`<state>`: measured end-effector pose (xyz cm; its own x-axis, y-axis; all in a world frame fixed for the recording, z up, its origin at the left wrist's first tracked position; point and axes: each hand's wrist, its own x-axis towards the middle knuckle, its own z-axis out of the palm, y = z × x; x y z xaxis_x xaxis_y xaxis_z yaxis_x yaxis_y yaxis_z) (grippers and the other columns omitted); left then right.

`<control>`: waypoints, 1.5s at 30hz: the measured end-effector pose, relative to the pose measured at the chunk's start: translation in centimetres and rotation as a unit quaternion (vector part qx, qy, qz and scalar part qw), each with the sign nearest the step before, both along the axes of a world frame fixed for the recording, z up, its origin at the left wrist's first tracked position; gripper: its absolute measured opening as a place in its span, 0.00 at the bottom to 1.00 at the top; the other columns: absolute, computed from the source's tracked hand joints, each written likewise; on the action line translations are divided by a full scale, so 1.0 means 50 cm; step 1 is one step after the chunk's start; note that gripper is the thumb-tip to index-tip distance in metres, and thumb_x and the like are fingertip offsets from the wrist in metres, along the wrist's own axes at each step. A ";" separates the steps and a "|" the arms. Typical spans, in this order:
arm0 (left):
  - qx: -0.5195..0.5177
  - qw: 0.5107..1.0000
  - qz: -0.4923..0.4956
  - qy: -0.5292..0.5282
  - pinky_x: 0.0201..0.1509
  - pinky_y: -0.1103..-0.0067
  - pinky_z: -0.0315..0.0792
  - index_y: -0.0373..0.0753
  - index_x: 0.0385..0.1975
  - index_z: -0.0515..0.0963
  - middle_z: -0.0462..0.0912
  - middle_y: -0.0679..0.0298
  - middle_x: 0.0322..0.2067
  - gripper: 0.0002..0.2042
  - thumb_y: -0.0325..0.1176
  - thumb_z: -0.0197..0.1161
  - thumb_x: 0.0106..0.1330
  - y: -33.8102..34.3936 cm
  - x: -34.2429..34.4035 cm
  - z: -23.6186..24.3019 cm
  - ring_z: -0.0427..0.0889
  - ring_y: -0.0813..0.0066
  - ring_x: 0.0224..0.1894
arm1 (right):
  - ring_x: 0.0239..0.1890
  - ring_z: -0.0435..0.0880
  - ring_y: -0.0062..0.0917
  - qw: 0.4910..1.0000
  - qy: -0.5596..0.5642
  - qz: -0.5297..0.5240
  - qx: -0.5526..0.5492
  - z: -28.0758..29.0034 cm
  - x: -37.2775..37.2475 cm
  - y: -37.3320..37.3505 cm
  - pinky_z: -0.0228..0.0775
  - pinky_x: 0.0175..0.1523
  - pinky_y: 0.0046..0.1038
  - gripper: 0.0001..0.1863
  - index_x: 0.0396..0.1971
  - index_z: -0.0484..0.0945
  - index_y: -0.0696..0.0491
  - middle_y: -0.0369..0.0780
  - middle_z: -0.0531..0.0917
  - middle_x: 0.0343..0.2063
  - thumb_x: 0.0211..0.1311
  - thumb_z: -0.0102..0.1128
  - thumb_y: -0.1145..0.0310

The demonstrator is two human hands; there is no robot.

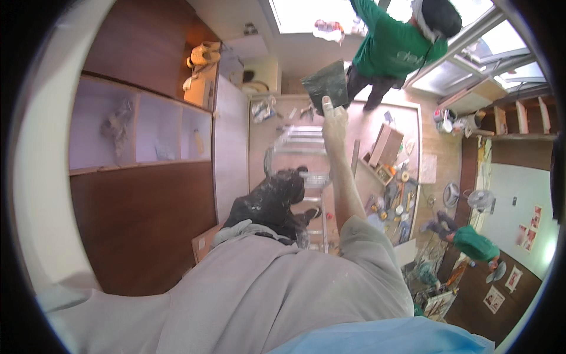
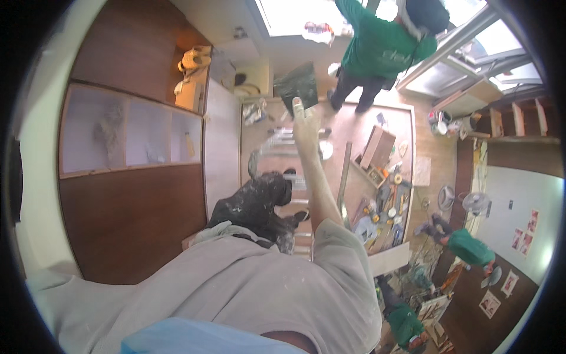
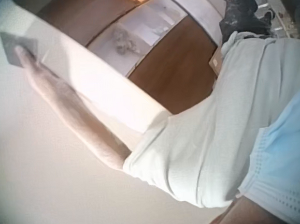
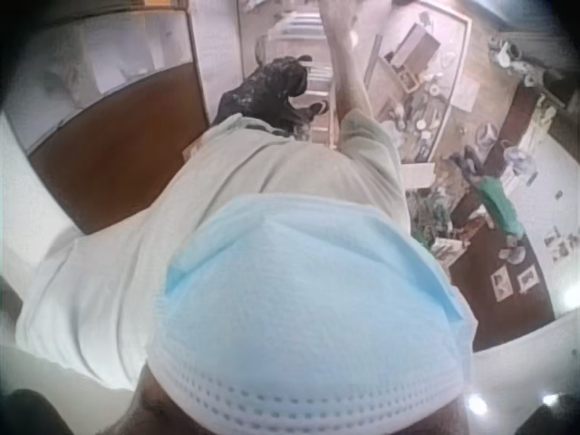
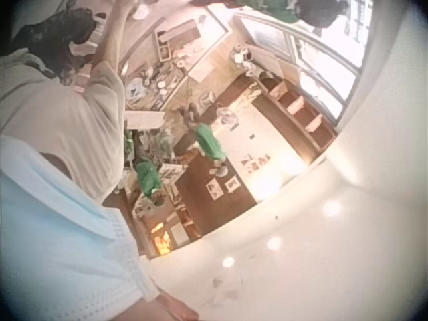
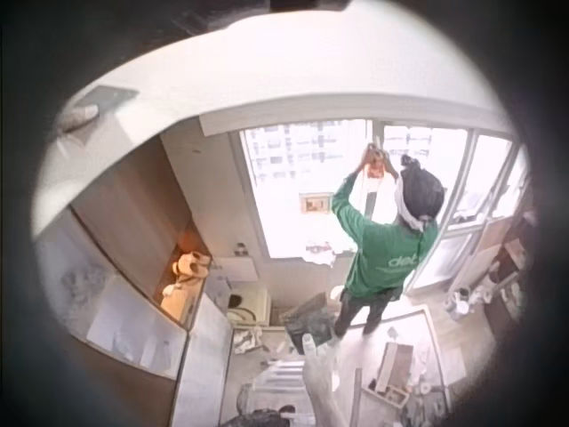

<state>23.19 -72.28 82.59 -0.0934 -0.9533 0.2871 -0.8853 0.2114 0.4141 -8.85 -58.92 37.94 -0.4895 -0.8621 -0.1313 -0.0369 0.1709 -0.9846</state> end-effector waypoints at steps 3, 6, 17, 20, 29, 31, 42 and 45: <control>0.007 1.000 0.010 0.021 0.73 0.68 0.59 0.35 0.69 0.68 0.74 0.50 0.65 0.50 0.71 0.66 0.56 0.021 -0.020 0.074 0.72 0.63 0.67 | 0.29 0.76 0.35 0.999 0.024 0.026 -0.038 0.151 0.051 -0.072 0.67 0.41 0.40 0.33 0.27 0.78 0.68 0.50 0.80 0.25 0.76 0.54 0.48; 0.056 0.994 -0.019 0.089 0.74 0.69 0.58 0.34 0.70 0.67 0.73 0.50 0.65 0.51 0.70 0.67 0.56 -0.007 -0.064 0.055 0.72 0.63 0.67 | 0.29 0.74 0.37 0.992 0.099 0.033 -0.070 0.234 0.053 -0.097 0.65 0.41 0.40 0.34 0.26 0.76 0.68 0.51 0.78 0.23 0.77 0.53 0.46; -0.036 0.954 -0.155 0.255 0.65 0.65 0.70 0.28 0.58 0.74 0.79 0.47 0.54 0.41 0.59 0.75 0.57 0.008 -0.093 0.075 0.78 0.57 0.59 | 0.28 0.69 0.24 0.992 0.059 0.005 -0.113 0.505 -0.021 -0.157 0.63 0.36 0.37 0.32 0.18 0.73 0.63 0.40 0.74 0.20 0.70 0.65 0.48; -0.022 0.944 -0.169 0.283 0.64 0.65 0.71 0.29 0.55 0.75 0.79 0.47 0.52 0.39 0.60 0.75 0.57 -0.028 -0.119 0.059 0.79 0.55 0.57 | 0.25 0.69 0.19 0.982 0.128 -0.034 -0.134 0.604 -0.089 -0.167 0.63 0.30 0.32 0.29 0.18 0.76 0.63 0.37 0.75 0.20 0.66 0.71 0.52; 0.033 0.961 -0.142 0.234 0.65 0.62 0.68 0.28 0.58 0.74 0.78 0.47 0.52 0.43 0.63 0.74 0.57 0.000 -0.079 0.068 0.75 0.54 0.60 | 0.27 0.72 0.17 0.960 0.025 0.082 -0.267 0.827 -0.104 -0.409 0.66 0.38 0.24 0.20 0.28 0.78 0.54 0.31 0.73 0.21 0.72 0.65 0.53; 0.052 0.972 -0.132 0.189 0.66 0.61 0.67 0.28 0.59 0.74 0.78 0.47 0.53 0.45 0.65 0.72 0.57 -0.014 -0.080 0.052 0.75 0.53 0.61 | 0.25 0.71 0.20 0.951 0.035 0.089 -0.294 0.890 -0.096 -0.455 0.65 0.35 0.28 0.26 0.23 0.77 0.59 0.35 0.73 0.20 0.69 0.67 0.49; -0.063 0.994 -0.094 0.004 0.66 0.59 0.68 0.26 0.60 0.72 0.77 0.42 0.55 0.44 0.63 0.72 0.58 -0.016 -0.090 0.053 0.75 0.47 0.61 | 0.29 0.78 0.20 0.892 0.013 0.192 -0.410 1.100 -0.048 -0.633 0.73 0.37 0.26 0.24 0.37 0.81 0.63 0.38 0.82 0.29 0.66 0.71 0.52; -0.078 0.993 -0.087 -0.014 0.68 0.58 0.67 0.28 0.61 0.72 0.76 0.42 0.57 0.44 0.62 0.72 0.58 -0.003 -0.097 0.052 0.74 0.46 0.62 | 0.29 0.75 0.17 0.894 -0.006 0.184 -0.409 1.124 -0.044 -0.673 0.72 0.36 0.25 0.21 0.39 0.81 0.58 0.34 0.81 0.31 0.67 0.70 0.52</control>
